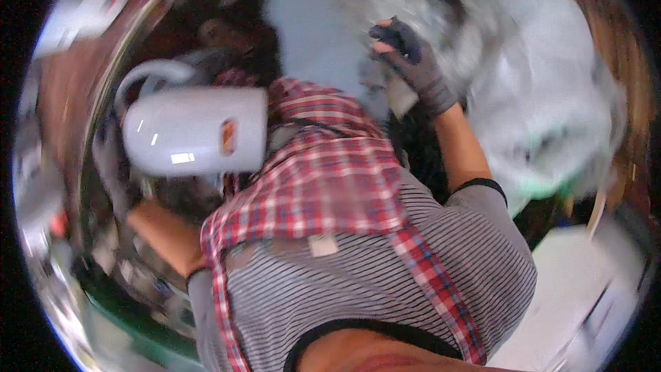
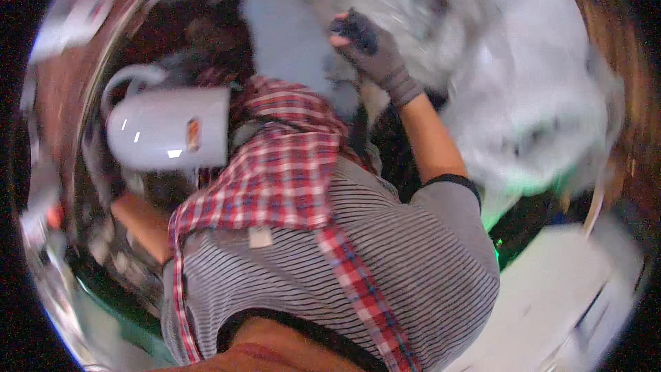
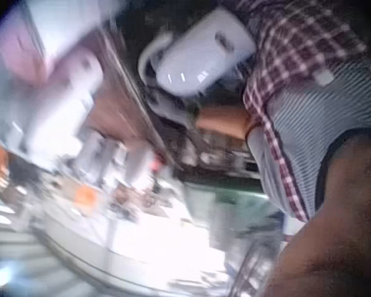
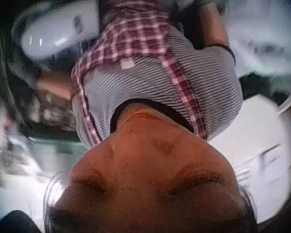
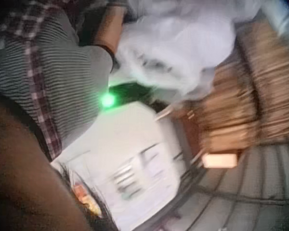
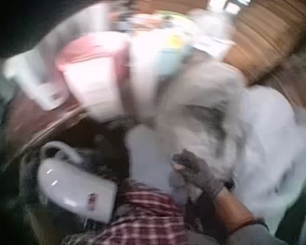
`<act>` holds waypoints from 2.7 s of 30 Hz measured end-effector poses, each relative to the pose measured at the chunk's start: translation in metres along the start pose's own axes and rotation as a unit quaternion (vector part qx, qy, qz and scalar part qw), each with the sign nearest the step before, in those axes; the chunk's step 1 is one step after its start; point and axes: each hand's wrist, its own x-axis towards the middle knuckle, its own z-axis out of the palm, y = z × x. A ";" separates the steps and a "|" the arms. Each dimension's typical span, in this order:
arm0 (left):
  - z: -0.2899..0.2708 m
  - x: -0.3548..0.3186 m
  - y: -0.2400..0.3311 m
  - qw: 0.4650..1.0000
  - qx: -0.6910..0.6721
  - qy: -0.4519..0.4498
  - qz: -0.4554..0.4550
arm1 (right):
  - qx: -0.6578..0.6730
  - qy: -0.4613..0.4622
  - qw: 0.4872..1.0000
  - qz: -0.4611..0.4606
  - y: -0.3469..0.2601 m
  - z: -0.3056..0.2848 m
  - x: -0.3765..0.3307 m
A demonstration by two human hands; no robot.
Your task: The person assembles white electric kettles by attaching lids and placing them on a table. The person handles the kettles and lids one at a time, repeatedly picking up parts and assembling them.
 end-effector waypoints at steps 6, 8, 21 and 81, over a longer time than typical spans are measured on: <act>-0.020 0.007 -0.015 0.999 -0.023 0.005 0.037 | 0.229 0.121 0.893 0.369 0.034 -0.091 -0.192; -0.037 0.018 -0.028 0.998 -0.047 -0.015 0.034 | 0.150 0.065 0.864 0.476 0.091 -0.068 -0.249; -0.082 -0.025 0.019 0.984 0.146 0.067 0.078 | -0.355 0.004 0.746 0.564 0.291 0.019 -0.239; 0.044 -0.125 -0.020 0.950 -0.065 0.290 0.094 | 0.377 -0.230 0.887 -0.136 -0.071 0.146 0.072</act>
